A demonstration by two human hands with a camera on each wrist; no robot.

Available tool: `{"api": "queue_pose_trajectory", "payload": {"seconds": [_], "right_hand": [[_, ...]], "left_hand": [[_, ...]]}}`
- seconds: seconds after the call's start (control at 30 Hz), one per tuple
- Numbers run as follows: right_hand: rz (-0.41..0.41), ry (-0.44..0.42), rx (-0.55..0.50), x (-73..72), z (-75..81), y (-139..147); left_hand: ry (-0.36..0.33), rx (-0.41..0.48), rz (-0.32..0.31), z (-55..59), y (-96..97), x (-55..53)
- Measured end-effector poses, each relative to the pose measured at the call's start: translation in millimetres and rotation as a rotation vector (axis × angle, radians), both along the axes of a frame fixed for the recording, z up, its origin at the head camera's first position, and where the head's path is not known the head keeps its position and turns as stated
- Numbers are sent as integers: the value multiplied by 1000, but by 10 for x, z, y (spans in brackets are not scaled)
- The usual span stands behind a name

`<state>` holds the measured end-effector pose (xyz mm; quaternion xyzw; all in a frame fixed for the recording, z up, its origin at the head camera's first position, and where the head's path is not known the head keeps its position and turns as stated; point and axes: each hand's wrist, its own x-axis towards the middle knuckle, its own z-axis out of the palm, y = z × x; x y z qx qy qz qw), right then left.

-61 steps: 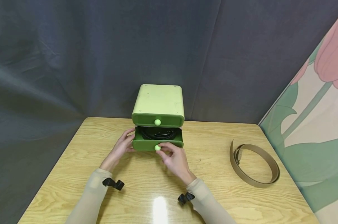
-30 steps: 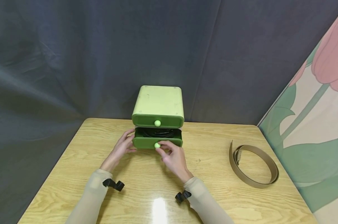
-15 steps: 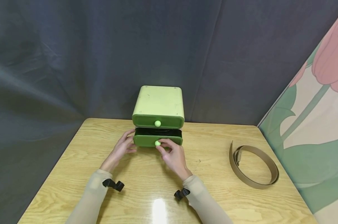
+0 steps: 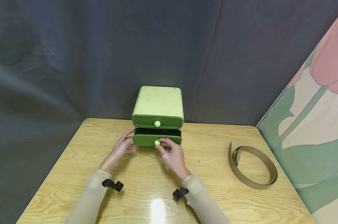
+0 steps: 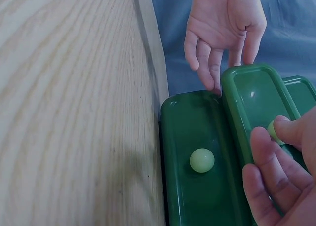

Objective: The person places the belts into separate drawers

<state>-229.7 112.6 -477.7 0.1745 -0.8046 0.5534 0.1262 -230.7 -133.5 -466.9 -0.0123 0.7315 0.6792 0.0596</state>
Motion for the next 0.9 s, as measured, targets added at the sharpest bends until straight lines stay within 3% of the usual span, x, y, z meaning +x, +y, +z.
{"api": "queue_pose_trajectory", "payload": {"seconds": [0.9], "right_hand": [[-21,15,31,-94,1,-15]], "left_hand": [[3,-1,-23,-4,-3,7]]}}
